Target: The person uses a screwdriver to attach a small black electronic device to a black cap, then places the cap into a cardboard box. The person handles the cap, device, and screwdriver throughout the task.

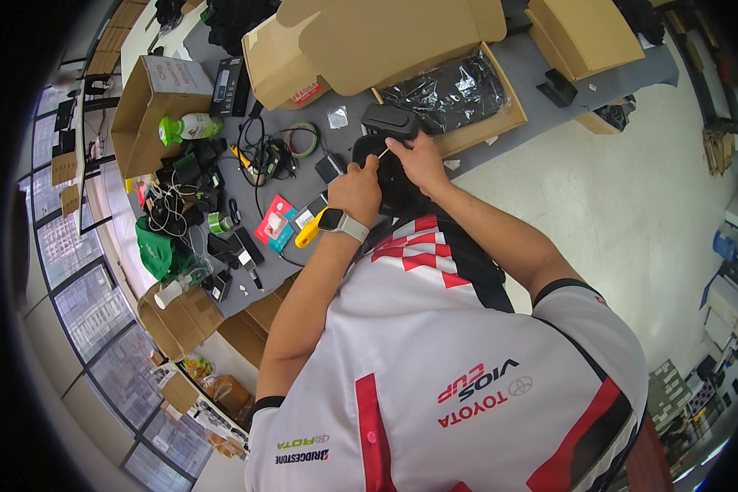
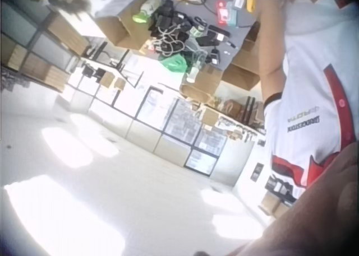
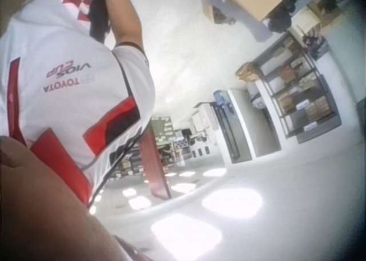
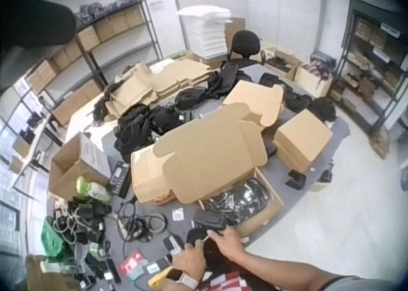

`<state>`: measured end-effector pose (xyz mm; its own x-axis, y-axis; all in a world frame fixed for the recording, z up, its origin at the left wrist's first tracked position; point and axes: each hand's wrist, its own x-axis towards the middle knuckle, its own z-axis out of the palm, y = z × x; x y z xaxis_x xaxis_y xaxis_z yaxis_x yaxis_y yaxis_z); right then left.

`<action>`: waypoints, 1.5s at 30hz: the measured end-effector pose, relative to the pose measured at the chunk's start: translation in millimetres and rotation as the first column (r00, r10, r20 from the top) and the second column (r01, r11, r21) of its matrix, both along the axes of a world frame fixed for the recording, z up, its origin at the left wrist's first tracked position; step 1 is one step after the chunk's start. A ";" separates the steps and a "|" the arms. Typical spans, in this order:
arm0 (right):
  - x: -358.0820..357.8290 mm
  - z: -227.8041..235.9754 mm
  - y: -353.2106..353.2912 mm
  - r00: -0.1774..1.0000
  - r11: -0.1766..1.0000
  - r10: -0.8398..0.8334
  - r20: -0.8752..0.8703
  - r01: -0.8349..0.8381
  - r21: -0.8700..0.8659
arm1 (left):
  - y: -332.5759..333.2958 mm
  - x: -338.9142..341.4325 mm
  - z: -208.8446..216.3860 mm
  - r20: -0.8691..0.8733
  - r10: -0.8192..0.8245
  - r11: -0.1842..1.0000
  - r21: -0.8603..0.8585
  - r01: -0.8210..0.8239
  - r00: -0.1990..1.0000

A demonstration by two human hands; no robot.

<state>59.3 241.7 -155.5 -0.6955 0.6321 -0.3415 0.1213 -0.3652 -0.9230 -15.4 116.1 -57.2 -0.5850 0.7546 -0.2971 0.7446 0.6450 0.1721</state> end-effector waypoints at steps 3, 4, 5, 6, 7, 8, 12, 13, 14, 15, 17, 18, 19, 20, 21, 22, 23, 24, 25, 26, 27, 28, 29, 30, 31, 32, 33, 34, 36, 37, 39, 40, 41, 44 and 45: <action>-2.8 -4.5 6.8 1.000 0.996 -0.001 0.013 0.002 -0.094 | 0.8 7.6 7.9 -0.001 0.025 0.999 -0.028 -0.025 1.000; -3.5 -5.9 10.4 1.000 0.996 -0.006 0.015 0.007 -0.093 | -2.3 8.7 8.5 -0.006 0.013 0.999 -0.041 -0.014 1.000; -4.2 -7.2 14.5 1.000 0.996 -0.010 0.017 0.011 -0.091 | -6.1 9.5 9.7 -0.011 0.002 0.999 -0.054 -0.003 1.000; -3.7 -8.2 17.1 1.000 0.996 -0.018 0.019 0.020 -0.089 | -11.1 7.7 12.3 -0.001 -0.006 0.997 -0.072 0.006 1.000; -2.4 -6.2 18.9 0.999 0.993 -0.021 0.034 0.025 -0.112 | -17.2 2.9 17.6 0.009 -0.016 0.996 -0.088 0.017 1.000; -1.1 -4.1 20.9 0.999 0.990 -0.023 0.050 0.029 -0.135 | -24.0 -2.0 24.2 0.019 -0.025 0.994 -0.105 0.027 0.999; 2.2 -7.0 25.2 0.995 0.984 0.010 0.103 0.009 -0.179 | -49.0 -14.0 65.0 0.159 0.047 0.997 -0.067 -0.037 0.986; 1.7 -4.8 26.2 0.996 0.979 -0.001 0.090 0.019 -0.201 | -54.3 -16.1 72.5 0.247 0.098 0.991 0.063 -0.117 0.964; 1.5 -2.7 27.3 0.997 0.974 -0.013 0.077 0.030 -0.224 | -58.7 -16.7 76.2 0.251 0.093 0.969 0.199 -0.145 0.963; 2.7 -1.6 26.8 0.997 0.968 -0.023 0.068 0.039 -0.249 | -63.8 -15.8 79.5 0.258 0.089 0.929 0.327 -0.174 0.962; 3.1 -6.7 28.3 0.997 0.956 -0.022 0.078 0.043 -0.289 | -70.3 -11.2 82.0 0.171 0.068 0.774 0.613 -0.160 0.983; 2.1 -5.5 29.1 0.996 0.951 -0.015 0.083 0.040 -0.308 | -69.6 -5.1 81.6 0.139 0.108 0.727 0.665 -0.174 0.984; 2.3 -4.0 30.2 0.995 0.946 -0.006 0.101 0.038 -0.323 | -66.6 2.8 80.7 0.111 0.149 0.676 0.714 -0.183 0.983; 2.7 -2.5 32.1 0.993 0.941 0.003 0.119 0.038 -0.337 | -64.9 7.0 79.6 0.085 0.190 0.622 0.760 -0.187 0.978; 1.2 0.4 33.2 0.991 0.936 0.021 0.134 0.028 -0.352 | -67.3 9.5 71.3 0.019 0.144 0.666 0.738 -0.111 0.989; 0.3 0.5 32.6 0.992 0.943 0.014 0.125 0.028 -0.332 | -69.8 11.9 65.6 -0.022 0.100 0.684 0.728 -0.052 0.995; -0.6 -0.3 31.2 0.993 0.949 0.008 0.115 0.029 -0.313 | -71.3 14.7 60.8 -0.063 0.055 0.699 0.715 0.007 0.997; 1.6 -4.0 30.2 0.994 0.955 -0.005 0.111 0.038 -0.293 | -70.4 16.4 58.4 -0.097 0.002 0.710 0.701 0.067 0.995; 5.5 -13.8 31.0 0.994 0.955 -0.025 0.109 0.055 -0.290 | -68.0 13.4 63.0 -0.104 -0.051 0.712 0.693 0.109 0.993; 9.3 -23.3 34.0 0.993 0.955 -0.044 0.107 0.073 -0.287 | -66.4 10.4 65.4 -0.092 -0.077 0.721 0.683 0.119 0.993; 9.3 -23.7 35.2 0.993 0.955 -0.056 0.103 0.083 -0.286 | -65.8 7.6 67.5 -0.082 -0.096 0.730 0.672 0.126 0.992; 11.2 -23.9 33.2 0.998 0.955 -0.033 0.046 0.045 -0.293 | -65.6 5.8 68.6 -0.072 -0.115 0.739 0.660 0.133 0.991; 14.5 -23.8 29.3 1.000 0.954 -0.010 -0.010 0.006 -0.299 | -65.8 5.0 68.8 -0.074 -0.108 0.748 0.651 0.130 0.991; 15.8 -23.5 26.8 0.998 0.953 0.008 -0.068 -0.029 -0.302 | -65.7 3.5 68.9 -0.077 -0.106 0.756 0.641 0.130 0.991; 15.0 -25.4 26.4 0.996 0.961 0.029 -0.086 -0.051 -0.272 | -65.2 2.7 69.2 -0.080 -0.104 0.765 0.631 0.131 0.991; 13.5 -26.9 26.1 0.993 0.968 0.050 -0.103 -0.073 -0.241 | -63.6 3.3 69.9 -0.077 -0.094 0.768 0.629 0.121 0.993; 13.4 -30.3 25.4 0.990 0.973 0.068 -0.120 -0.093 -0.212 | -61.5 4.7 71.1 -0.074 -0.086 0.772 0.625 0.114 0.994; 14.0 -33.6 25.2 0.992 0.982 0.070 -0.107 -0.088 -0.170 | -60.0 5.5 72.2 -0.071 -0.079 0.776 0.621 0.106 0.994; 15.7 -42.1 26.0 0.994 0.993 0.070 -0.082 -0.077 -0.085 | -57.8 3.9 74.7 -0.013 0.052 0.836 0.548 -0.036 0.999; 16.0 -47.6 26.0 0.995 0.997 0.071 -0.074 -0.073 -0.032 | -57.3 3.1 75.5 0.011 0.117 0.856 0.506 -0.106 0.993; 14.8 -54.0 25.0 0.995 0.995 0.074 -0.061 -0.069 0.075 | -60.6 -0.6 74.5 0.060 0.229 0.934 0.268 -0.237 0.972; 15.6 -54.4 25.6 0.995 0.994 0.089 -0.037 -0.087 0.060 | -60.6 -1.6 75.7 0.049 0.236 0.930 0.278 -0.241 0.970; 17.6 -54.5 26.6 0.994 0.994 0.105 -0.014 -0.104 0.044 | -60.1 -1.9 77.4 0.039 0.245 0.926 0.287 -0.245 0.969; 18.5 -56.1 25.1 0.995 0.994 0.100 -0.020 -0.099 0.045 | -52.8 -7.6 86.6 -0.064 0.060 0.834 0.552 -0.014 0.996; 19.2 -57.7 23.0 0.995 0.995 0.093 -0.034 -0.091 0.048 | -57.1 -11.6 87.5 -0.083 -0.044 0.839 0.539 0.082 0.996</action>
<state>78.5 264.7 -213.3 -0.7629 0.5794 -0.2868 0.1187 -0.3106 -0.9431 -27.0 59.0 30.3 -0.5343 0.8198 0.2058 0.8020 0.4147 0.4299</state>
